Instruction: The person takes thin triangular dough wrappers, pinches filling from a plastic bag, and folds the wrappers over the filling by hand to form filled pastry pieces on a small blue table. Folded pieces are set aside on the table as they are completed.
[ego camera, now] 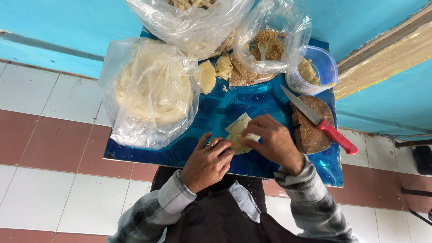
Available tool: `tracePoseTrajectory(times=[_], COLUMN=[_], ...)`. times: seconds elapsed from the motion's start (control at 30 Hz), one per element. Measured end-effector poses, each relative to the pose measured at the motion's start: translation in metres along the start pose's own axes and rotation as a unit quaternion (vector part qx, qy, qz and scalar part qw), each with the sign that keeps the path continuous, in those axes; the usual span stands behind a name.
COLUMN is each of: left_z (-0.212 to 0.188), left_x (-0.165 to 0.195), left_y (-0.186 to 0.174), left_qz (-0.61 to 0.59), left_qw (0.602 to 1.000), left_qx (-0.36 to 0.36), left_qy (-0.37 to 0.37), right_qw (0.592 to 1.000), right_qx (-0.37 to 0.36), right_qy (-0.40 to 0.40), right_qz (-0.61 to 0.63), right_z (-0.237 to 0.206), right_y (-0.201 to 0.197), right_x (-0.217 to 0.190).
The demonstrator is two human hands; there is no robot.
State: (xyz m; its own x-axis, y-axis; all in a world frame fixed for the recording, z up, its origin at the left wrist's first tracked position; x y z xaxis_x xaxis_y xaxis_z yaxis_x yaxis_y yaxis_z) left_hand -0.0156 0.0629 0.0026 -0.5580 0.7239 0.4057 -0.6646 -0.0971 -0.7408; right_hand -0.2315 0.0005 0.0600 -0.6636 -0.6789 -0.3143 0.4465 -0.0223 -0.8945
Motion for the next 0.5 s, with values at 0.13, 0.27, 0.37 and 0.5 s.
tracePoseTrajectory(times=[0.13,0.27,0.37,0.5], left_z=[0.0,-0.001,-0.002,-0.002], left_x=[-0.001,-0.002,-0.001,-0.001], left_y=[0.001,0.002,0.002,0.001], left_qz=[-0.014,-0.011,-0.01,0.004], left_qw=[1.0,1.0,1.0,1.0], left_qx=[-0.011,-0.015,-0.004,-0.004], left_qy=[0.005,0.004,0.003,0.001], right_qw=[0.999,0.995,1.0,0.994], right_qx=[0.003,0.043,0.026,0.075], right_qy=[0.045,0.089,0.011,0.081], right_qz=[0.015,0.002,0.006,-0.027], right_z=[-0.005,-0.003,0.0,0.011], right_y=[0.0,-0.001,-0.003,-0.03], right_x=[0.002,0.004,-0.007,0.005])
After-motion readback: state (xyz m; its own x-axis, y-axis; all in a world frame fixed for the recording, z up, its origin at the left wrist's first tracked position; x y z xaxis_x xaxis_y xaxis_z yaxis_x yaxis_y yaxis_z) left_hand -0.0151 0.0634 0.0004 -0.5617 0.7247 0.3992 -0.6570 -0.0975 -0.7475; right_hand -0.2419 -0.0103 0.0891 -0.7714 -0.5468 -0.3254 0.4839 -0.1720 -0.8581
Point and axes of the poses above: each hand's wrist, its own z-axis towards the middle knuckle, its own y-axis out of the palm, x = y × z, the point moved 1 cm from there along z, towards the middle knuckle, and after that the axes turned 3 degrees about -x, right-handed, at the moved point
